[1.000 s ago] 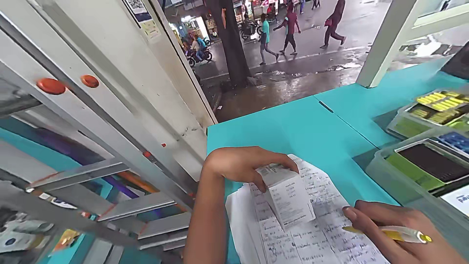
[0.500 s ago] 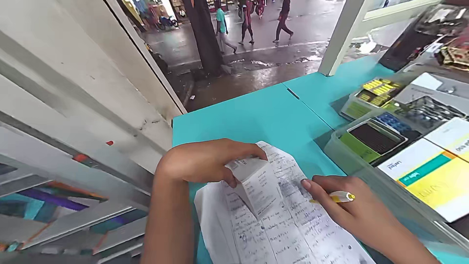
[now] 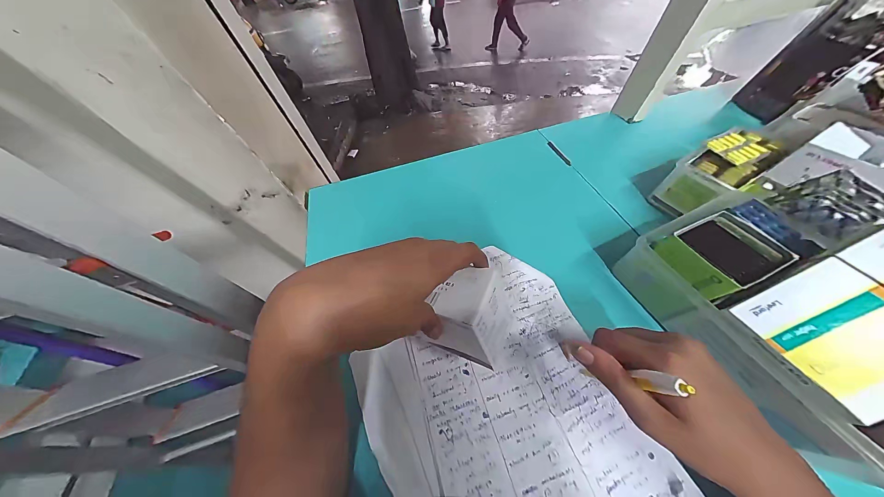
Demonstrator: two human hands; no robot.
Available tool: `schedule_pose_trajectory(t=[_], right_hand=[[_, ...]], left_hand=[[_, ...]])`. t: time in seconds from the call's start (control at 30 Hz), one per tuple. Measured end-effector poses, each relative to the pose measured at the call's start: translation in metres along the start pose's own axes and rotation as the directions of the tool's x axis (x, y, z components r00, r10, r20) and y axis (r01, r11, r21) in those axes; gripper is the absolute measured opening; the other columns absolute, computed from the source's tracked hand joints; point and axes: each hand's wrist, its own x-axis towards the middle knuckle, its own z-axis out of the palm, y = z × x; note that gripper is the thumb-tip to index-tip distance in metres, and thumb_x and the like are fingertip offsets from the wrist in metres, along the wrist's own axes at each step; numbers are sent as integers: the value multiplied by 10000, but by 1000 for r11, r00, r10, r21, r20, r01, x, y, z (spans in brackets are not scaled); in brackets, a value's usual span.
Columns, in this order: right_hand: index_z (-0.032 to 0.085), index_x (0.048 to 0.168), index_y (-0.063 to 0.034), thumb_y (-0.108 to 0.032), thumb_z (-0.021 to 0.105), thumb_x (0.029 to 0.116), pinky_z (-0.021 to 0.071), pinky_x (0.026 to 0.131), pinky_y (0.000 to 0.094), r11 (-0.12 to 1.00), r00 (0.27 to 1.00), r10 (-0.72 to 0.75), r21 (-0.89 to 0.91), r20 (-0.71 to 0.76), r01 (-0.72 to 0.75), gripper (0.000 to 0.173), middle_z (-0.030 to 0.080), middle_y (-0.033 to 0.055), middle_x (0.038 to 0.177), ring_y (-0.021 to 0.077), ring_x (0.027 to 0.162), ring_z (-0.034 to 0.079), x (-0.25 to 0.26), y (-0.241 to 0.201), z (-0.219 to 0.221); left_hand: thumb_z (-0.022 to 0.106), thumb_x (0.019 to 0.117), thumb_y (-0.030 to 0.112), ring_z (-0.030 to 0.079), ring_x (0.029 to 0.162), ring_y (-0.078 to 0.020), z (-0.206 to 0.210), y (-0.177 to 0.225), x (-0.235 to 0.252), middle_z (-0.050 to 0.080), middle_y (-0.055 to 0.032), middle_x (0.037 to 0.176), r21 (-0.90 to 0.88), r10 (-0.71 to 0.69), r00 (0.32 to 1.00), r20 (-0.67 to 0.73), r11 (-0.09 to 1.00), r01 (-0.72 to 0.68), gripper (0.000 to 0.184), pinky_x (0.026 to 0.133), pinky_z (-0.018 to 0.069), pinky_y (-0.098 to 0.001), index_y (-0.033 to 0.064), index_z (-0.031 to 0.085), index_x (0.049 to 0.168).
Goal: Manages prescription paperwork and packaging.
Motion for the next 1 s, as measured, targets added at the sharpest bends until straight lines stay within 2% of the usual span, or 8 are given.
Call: schedule_pose_trajectory(t=[0.3, 0.5, 0.67, 0.73, 0.8, 0.9, 1.0], right_hand=[[573, 725, -110, -475, 353, 1104, 306, 460, 210, 996, 999, -40, 81, -36, 43, 570, 473, -7, 562, 35, 508, 453, -1, -3, -11], [583, 751, -97, -475, 346, 1107, 326, 473, 191, 991, 997, -55, 121, -56, 61, 570, 504, 2, 584, 24, 529, 476, -2, -2, -14], [683, 857, -98, -482, 338, 1105, 391, 507, 182, 990, 998, -66, 127, -9, 66, 573, 600, 17, 632, 27, 570, 539, -2, -4, -15], [695, 894, -86, -505, 374, 1092, 424, 553, 183, 989, 997, -68, 130, -32, 71, 565, 638, 37, 678, 45, 627, 577, -2, -4, -16], [703, 936, -75, -509, 469, 1064, 468, 652, 170, 990, 997, -51, 129, -66, 59, 509, 670, 45, 762, 48, 737, 612, -2, -3, -17], [725, 985, -88, -456, 617, 1012, 473, 719, 163, 998, 992, -17, 50, -124, 24, 385, 665, 54, 840, 61, 824, 602, 0, -2, -21], [723, 1055, -93, -368, 626, 1024, 506, 766, 171, 1000, 992, 11, -26, -127, -15, 293, 698, 92, 933, 95, 890, 637, -3, -9, -33]], left_hand=[[880, 766, 113, 651, 1091, -149, 7, -3, 3, 669, 9, 1223, 32, 42, 998, -50, 999, -40, 681, 914, 557, -393, 230, 595, 1373], [873, 775, 120, 655, 1067, -138, 8, -2, 5, 674, 16, 1201, 48, 60, 997, -45, 997, -58, 657, 889, 563, -380, 229, 603, 1365], [852, 802, 78, 634, 1091, -192, 15, 8, 19, 661, -36, 1197, 45, 11, 1000, 22, 999, -12, 636, 907, 537, -397, 205, 604, 1374], [850, 808, 81, 625, 1106, -230, 19, 14, 28, 651, -77, 1198, 54, -12, 998, 63, 999, 9, 640, 921, 526, -416, 173, 596, 1388], [847, 812, 84, 607, 1141, -278, 22, 20, 34, 633, -122, 1224, 49, -29, 994, 109, 999, 24, 656, 941, 512, -439, 144, 579, 1409], [841, 821, 82, 590, 1172, -303, 25, 27, 39, 614, -141, 1256, 61, -57, 987, 152, 997, 49, 662, 946, 509, -452, 137, 565, 1420], [830, 834, 81, 561, 1222, -340, 26, 31, 42, 585, -144, 1309, 74, -97, 978, 184, 994, 84, 682, 961, 497, -533, 152, 542, 1448]])
